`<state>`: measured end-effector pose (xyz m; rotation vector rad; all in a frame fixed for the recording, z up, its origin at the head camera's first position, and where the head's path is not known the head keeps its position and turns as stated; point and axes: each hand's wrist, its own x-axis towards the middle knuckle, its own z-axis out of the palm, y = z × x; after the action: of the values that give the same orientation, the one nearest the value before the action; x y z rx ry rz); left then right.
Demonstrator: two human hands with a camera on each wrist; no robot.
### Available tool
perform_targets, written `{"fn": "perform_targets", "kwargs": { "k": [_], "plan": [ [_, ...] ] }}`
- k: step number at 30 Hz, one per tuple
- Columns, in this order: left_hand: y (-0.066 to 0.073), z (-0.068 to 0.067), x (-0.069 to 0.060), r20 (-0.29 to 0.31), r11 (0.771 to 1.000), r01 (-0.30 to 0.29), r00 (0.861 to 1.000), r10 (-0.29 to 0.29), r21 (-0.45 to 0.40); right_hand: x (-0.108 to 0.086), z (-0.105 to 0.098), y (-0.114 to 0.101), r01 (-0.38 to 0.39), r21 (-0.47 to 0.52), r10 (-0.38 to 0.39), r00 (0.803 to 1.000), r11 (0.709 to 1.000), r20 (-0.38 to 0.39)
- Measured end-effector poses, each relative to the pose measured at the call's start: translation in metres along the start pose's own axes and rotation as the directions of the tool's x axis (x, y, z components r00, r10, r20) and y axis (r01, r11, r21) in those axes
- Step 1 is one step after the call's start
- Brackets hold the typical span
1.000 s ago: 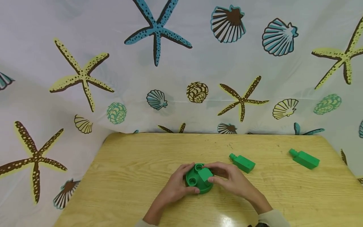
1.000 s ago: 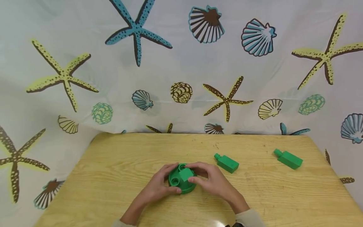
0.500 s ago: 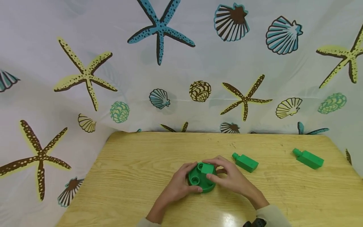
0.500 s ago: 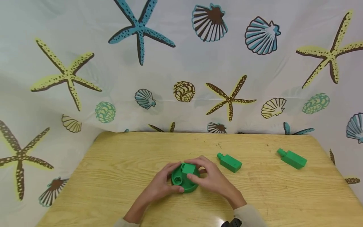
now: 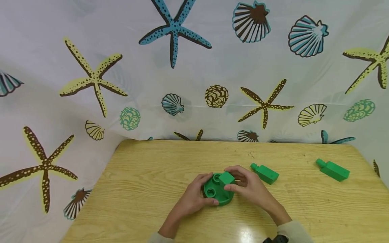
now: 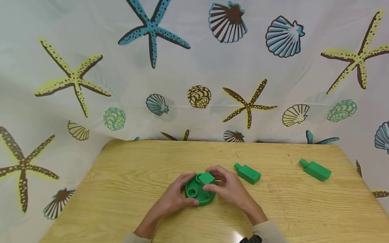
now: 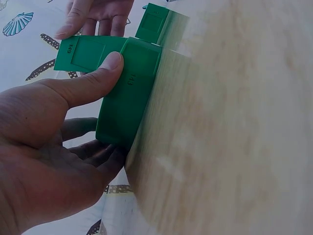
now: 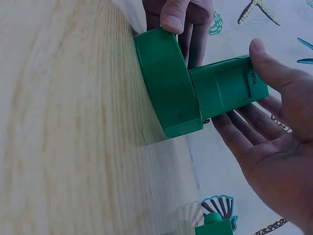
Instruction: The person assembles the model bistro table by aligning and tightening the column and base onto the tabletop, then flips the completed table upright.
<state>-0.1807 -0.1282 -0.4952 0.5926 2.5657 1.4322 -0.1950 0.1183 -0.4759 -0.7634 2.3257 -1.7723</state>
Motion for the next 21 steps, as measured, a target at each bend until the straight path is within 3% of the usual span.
{"fn": "perform_targets", "kwargs": {
  "k": [10, 21],
  "plan": [
    [0.001, 0.001, -0.001, -0.004, 1.0, 0.008, 1.0, -0.008, 0.007, -0.003, 0.0, 0.0, 0.002, -0.053, -0.006, 0.997, 0.999, -0.074],
    [0.003, 0.001, -0.001, -0.007, 1.0, 0.019, 1.0, -0.019, 0.019, -0.011, -0.004, 0.003, 0.023, -0.105, -0.029, 0.998, 0.994, -0.05]
  ]
}}
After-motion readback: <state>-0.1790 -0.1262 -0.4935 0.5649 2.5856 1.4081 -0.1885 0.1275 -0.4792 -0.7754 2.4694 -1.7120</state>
